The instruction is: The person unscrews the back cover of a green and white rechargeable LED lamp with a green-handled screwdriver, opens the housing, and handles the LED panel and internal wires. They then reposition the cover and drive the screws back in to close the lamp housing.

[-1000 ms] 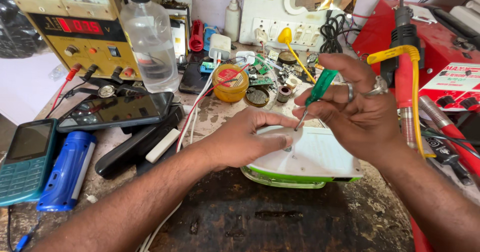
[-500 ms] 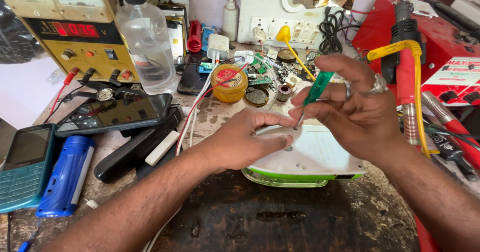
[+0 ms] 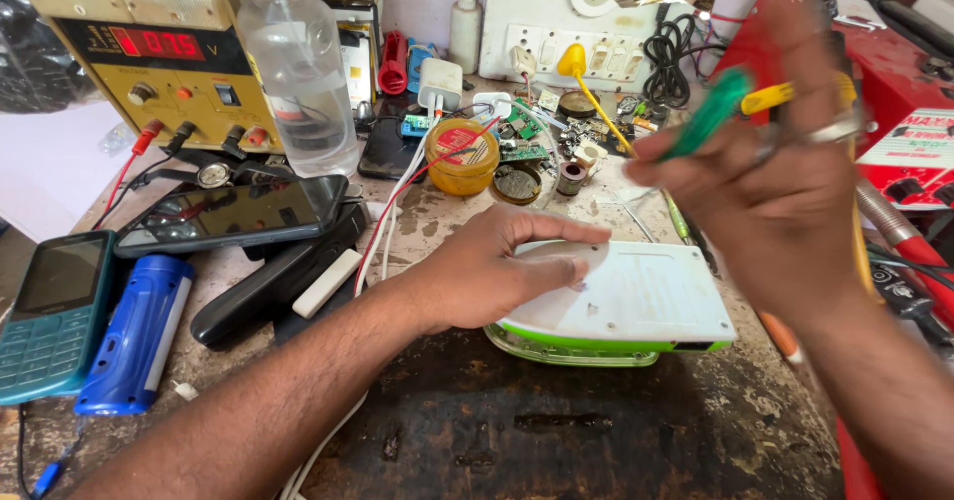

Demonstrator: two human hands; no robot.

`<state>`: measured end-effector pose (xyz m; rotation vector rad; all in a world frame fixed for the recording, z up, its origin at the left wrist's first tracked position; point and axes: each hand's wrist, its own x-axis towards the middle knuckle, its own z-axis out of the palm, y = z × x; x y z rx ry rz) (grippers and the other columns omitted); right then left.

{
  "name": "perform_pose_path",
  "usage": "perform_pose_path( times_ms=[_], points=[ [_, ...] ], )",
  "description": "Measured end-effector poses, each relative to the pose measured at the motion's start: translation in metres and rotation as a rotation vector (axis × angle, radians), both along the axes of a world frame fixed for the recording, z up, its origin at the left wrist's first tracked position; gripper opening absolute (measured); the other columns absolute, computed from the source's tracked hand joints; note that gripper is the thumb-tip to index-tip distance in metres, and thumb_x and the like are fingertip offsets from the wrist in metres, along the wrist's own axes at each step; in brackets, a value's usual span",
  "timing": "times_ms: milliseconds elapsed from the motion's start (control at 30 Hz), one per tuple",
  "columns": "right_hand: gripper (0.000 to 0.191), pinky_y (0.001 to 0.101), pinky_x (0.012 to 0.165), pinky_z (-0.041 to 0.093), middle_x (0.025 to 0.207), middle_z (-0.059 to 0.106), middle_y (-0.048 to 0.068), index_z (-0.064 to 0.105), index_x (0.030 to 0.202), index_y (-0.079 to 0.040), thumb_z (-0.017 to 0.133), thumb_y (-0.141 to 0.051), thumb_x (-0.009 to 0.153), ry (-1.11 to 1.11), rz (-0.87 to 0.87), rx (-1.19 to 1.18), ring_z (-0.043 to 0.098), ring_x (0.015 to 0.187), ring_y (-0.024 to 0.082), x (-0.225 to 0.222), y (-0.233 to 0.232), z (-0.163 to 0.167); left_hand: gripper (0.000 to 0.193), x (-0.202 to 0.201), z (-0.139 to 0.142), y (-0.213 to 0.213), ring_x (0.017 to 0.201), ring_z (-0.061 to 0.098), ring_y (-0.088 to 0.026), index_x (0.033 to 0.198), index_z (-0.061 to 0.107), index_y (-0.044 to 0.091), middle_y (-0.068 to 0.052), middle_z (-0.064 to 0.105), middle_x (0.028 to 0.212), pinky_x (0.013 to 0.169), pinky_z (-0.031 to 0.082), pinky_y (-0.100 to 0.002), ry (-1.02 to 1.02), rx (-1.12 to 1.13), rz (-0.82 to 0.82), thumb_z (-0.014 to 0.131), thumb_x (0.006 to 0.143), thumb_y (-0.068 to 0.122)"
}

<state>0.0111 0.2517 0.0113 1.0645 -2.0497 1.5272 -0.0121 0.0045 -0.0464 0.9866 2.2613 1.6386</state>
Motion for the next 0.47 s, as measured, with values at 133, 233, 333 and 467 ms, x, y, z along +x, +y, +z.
perform_pose_path(
  times_ms=[133, 233, 333, 467],
  points=[
    [0.011, 0.0320, 0.085, 0.054, 0.106, 0.068, 0.003, 0.066, 0.107, -0.005, 0.065, -0.001, 0.097, 0.025, -0.053, 0.355, 0.066, 0.095, 0.012, 0.004, 0.017, 0.015, 0.039, -0.003, -0.005, 0.000, 0.100, 0.068, -0.006, 0.130, 0.072, 0.014, -0.003, 0.079, 0.116, 0.094, 0.052, -0.025, 0.010, 0.042, -0.011, 0.065, 0.092, 0.019],
    [0.020, 0.0303, 0.070, 0.049, 0.099, 0.067, 0.004, 0.079, 0.108, -0.008, 0.075, -0.004, 0.089, -0.152, -0.064, 0.609, 0.061, 0.082, 0.013, 0.009, 0.021, 0.006, 0.040, -0.008, -0.008, 0.000, 0.100, 0.068, -0.007, 0.132, 0.071, 0.013, -0.004, 0.079, 0.116, 0.093, 0.054, -0.025, -0.027, 0.063, -0.035, 0.061, 0.093, 0.017],
    [0.024, 0.0289, 0.069, 0.053, 0.094, 0.069, 0.002, 0.084, 0.109, -0.010, 0.080, -0.005, 0.086, -0.188, 0.002, 0.650, 0.061, 0.081, 0.013, 0.010, 0.017, -0.005, 0.039, -0.010, -0.011, 0.001, 0.105, 0.069, -0.007, 0.131, 0.071, 0.011, -0.004, 0.077, 0.121, 0.097, 0.053, -0.026, 0.002, 0.100, -0.056, 0.059, 0.094, 0.015],
    [0.024, 0.0274, 0.075, 0.057, 0.094, 0.072, 0.000, 0.082, 0.108, -0.012, 0.077, -0.007, 0.084, -0.102, 0.026, 0.666, 0.068, 0.085, 0.012, 0.007, 0.006, -0.009, 0.039, -0.009, -0.012, 0.000, 0.106, 0.070, -0.008, 0.131, 0.071, 0.010, -0.006, 0.078, 0.121, 0.098, 0.054, -0.027, -0.003, 0.093, -0.051, 0.058, 0.094, 0.015]
  ],
)
